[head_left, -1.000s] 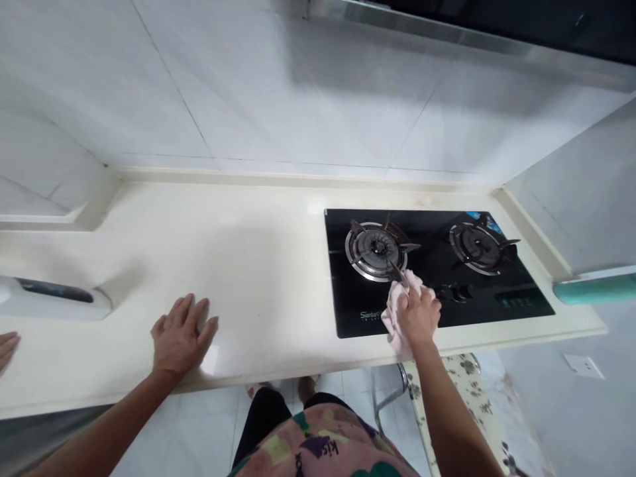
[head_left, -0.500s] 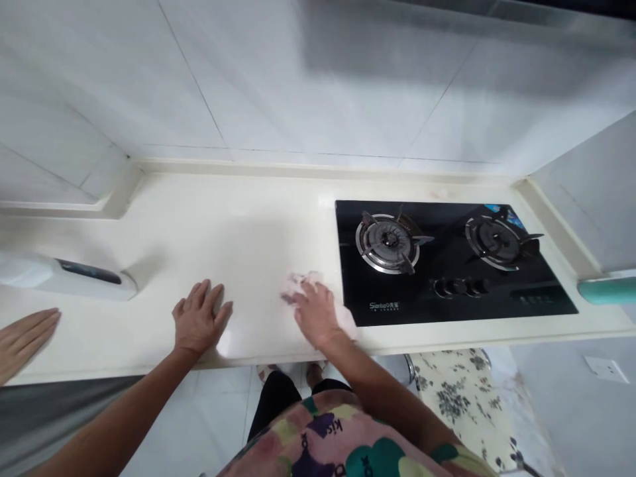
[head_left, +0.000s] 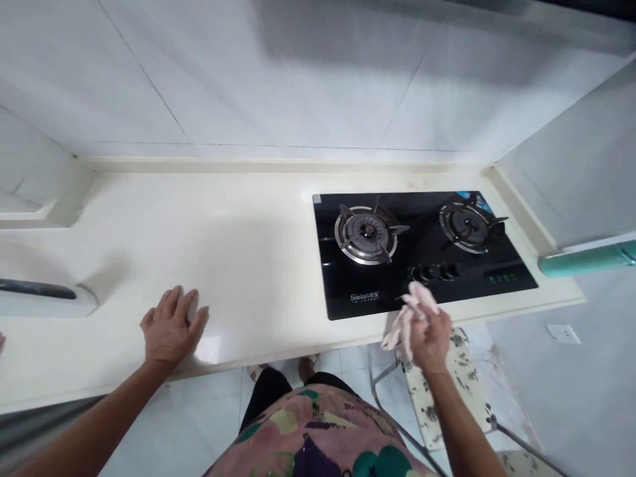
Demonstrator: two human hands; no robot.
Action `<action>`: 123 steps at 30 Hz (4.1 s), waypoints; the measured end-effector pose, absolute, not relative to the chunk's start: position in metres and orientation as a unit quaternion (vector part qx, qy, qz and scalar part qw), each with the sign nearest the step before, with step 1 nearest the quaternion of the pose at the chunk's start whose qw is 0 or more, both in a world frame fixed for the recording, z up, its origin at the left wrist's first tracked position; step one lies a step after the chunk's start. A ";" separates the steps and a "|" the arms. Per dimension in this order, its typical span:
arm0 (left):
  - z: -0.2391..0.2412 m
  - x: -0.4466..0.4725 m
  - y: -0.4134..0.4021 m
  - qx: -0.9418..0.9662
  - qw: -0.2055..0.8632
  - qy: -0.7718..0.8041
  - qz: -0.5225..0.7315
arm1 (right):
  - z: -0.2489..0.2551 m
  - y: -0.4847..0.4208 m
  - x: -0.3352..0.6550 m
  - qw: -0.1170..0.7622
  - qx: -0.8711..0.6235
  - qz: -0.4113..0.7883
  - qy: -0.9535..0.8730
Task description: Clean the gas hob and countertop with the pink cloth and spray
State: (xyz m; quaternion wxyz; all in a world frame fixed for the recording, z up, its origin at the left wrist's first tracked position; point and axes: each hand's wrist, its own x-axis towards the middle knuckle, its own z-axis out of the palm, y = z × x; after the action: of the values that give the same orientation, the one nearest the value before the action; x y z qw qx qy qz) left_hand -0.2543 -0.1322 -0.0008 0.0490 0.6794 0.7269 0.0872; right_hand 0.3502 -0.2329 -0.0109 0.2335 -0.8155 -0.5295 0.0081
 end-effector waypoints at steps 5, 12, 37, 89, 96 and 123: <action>0.003 -0.249 -0.132 0.675 0.047 0.731 0.089 | -0.005 -0.205 0.455 0.148 -0.940 -0.032 -0.305; 0.003 -0.247 -0.132 0.677 0.056 0.727 0.101 | -0.020 -0.184 0.448 0.074 -0.955 -0.025 -0.287; -0.022 -0.273 -0.137 0.687 0.078 0.695 0.196 | 0.011 -0.183 -0.082 0.099 -0.702 0.166 -0.685; 0.017 -0.021 0.011 0.848 0.174 0.493 0.085 | -0.050 -0.184 0.120 0.177 -0.842 -0.080 -0.503; -0.017 -0.044 -0.073 0.907 0.171 0.362 0.127 | -0.058 -0.186 0.125 0.205 -0.836 -0.091 -0.501; -0.009 -0.132 -0.041 0.779 0.167 0.597 0.093 | -0.056 -0.184 0.124 0.214 -0.835 -0.085 -0.500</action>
State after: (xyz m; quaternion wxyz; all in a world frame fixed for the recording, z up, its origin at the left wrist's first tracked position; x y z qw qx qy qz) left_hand -0.1316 -0.0415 -0.0086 0.1674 0.7792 0.5969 0.0926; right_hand 0.1239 -0.1843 -0.0556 0.2140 -0.8347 -0.5003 -0.0849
